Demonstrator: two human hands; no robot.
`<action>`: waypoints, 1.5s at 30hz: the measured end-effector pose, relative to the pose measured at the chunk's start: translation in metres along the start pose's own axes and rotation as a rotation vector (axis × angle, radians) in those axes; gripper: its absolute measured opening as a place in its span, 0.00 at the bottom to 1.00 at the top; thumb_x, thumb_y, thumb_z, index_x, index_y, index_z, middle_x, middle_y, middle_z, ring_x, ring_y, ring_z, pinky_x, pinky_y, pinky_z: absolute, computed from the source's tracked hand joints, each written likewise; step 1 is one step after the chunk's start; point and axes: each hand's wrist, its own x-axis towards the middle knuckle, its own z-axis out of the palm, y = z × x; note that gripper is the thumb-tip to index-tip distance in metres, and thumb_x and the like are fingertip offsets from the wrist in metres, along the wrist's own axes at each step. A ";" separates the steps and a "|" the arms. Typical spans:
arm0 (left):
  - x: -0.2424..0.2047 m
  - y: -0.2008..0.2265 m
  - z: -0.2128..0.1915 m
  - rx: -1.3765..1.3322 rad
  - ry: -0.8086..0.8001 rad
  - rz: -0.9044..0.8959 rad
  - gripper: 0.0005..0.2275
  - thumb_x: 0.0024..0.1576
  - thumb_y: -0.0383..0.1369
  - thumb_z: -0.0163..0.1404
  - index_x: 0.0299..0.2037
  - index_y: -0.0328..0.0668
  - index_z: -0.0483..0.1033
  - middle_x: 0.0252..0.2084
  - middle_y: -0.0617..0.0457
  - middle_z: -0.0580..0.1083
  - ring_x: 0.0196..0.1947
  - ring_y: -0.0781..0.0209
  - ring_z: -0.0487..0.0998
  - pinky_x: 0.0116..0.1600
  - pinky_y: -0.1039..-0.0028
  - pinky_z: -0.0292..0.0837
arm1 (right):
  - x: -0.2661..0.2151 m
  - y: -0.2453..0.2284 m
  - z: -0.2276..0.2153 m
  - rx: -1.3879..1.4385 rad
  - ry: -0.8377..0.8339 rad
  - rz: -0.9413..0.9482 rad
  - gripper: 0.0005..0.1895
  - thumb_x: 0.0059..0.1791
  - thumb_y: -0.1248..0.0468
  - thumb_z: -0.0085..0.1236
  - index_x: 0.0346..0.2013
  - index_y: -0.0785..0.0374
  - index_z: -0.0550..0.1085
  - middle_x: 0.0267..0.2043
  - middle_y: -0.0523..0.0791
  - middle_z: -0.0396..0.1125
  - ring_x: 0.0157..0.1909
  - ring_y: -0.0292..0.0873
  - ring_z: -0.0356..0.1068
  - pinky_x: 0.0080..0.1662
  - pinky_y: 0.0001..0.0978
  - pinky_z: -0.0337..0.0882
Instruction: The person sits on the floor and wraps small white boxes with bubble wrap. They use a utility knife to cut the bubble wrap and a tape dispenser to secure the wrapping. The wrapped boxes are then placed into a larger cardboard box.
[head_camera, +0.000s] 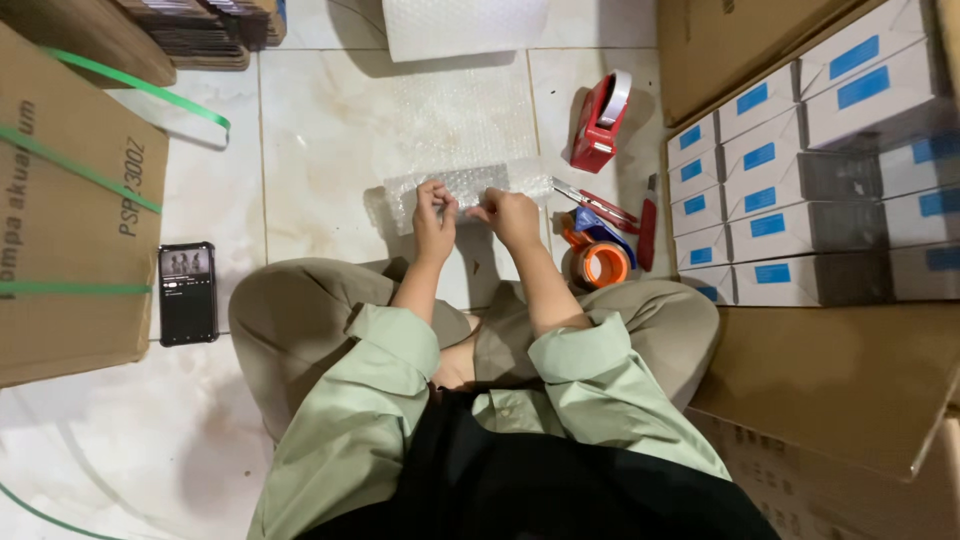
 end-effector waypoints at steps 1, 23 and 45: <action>0.000 0.002 0.000 -0.003 0.000 0.003 0.14 0.53 0.21 0.50 0.46 0.41 0.60 0.30 0.51 0.70 0.33 0.53 0.73 0.46 0.66 0.69 | 0.000 0.005 0.002 -0.002 0.003 0.000 0.12 0.42 0.52 0.59 0.26 0.56 0.72 0.23 0.46 0.69 0.34 0.55 0.72 0.38 0.47 0.71; -0.027 -0.013 -0.040 -0.604 0.963 -0.594 0.28 0.61 0.40 0.38 0.66 0.37 0.38 0.67 0.31 0.39 0.69 0.38 0.40 0.72 0.57 0.35 | -0.013 -0.042 -0.026 0.378 -0.180 -0.233 0.63 0.30 0.58 0.70 0.69 0.62 0.39 0.60 0.59 0.52 0.65 0.61 0.47 0.65 0.59 0.41; -0.048 0.084 -0.021 0.129 -0.354 -0.128 0.57 0.37 0.32 0.64 0.70 0.50 0.28 0.63 0.34 0.53 0.64 0.31 0.54 0.65 0.50 0.53 | -0.008 -0.013 -0.035 -0.238 -0.212 -0.225 0.17 0.37 0.73 0.50 0.37 0.54 0.77 0.31 0.47 0.71 0.38 0.53 0.73 0.38 0.47 0.73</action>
